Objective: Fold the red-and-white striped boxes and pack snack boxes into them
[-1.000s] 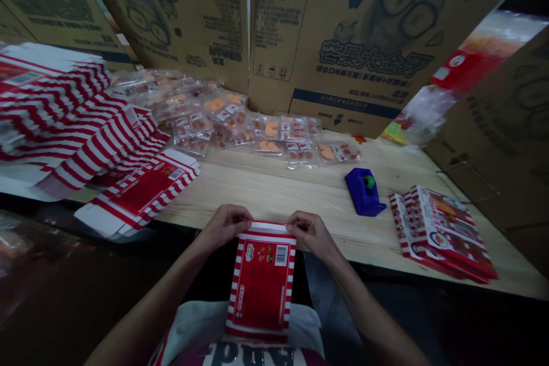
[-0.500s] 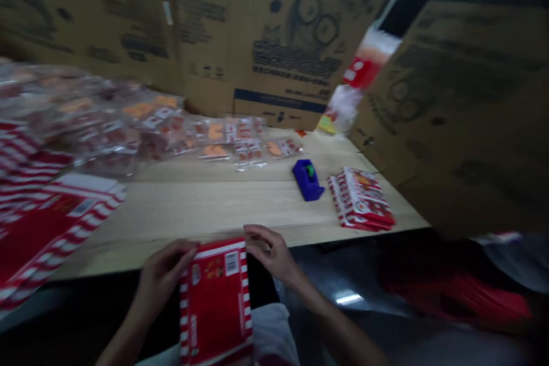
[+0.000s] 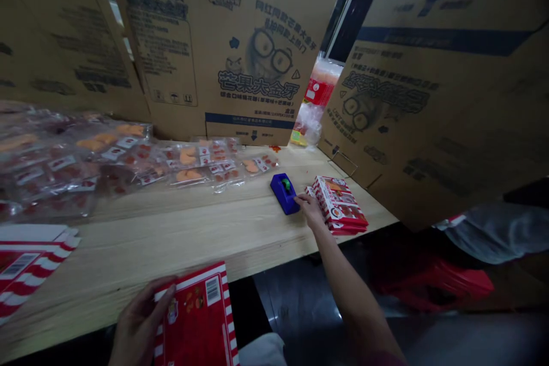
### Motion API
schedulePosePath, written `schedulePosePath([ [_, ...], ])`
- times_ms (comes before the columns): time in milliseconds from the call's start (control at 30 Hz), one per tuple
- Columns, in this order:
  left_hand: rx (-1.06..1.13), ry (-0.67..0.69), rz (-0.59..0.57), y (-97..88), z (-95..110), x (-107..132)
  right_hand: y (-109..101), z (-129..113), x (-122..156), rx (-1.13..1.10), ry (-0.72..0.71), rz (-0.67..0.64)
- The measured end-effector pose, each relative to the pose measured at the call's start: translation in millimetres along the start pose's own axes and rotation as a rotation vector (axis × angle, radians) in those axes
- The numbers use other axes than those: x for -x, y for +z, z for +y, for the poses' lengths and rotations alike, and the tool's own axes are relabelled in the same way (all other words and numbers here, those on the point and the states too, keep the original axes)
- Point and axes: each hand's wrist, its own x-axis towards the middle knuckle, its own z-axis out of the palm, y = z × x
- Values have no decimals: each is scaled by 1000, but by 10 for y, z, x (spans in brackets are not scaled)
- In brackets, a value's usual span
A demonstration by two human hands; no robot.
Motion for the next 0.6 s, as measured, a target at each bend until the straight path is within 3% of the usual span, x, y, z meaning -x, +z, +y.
schedulePosePath([
  [200,-49,-58,102,-5,312,-83,83,74,-52,-178,95,131],
  [367,-38,-49,181,-32,601,-227,57,214,212,-297,32,178],
  [467,-146,-23,114,-23,815,-310,58,334,337,-294,-22,201],
  [600,-341,52,-82,-19,989,-423,-9,423,359,-201,-70,178],
])
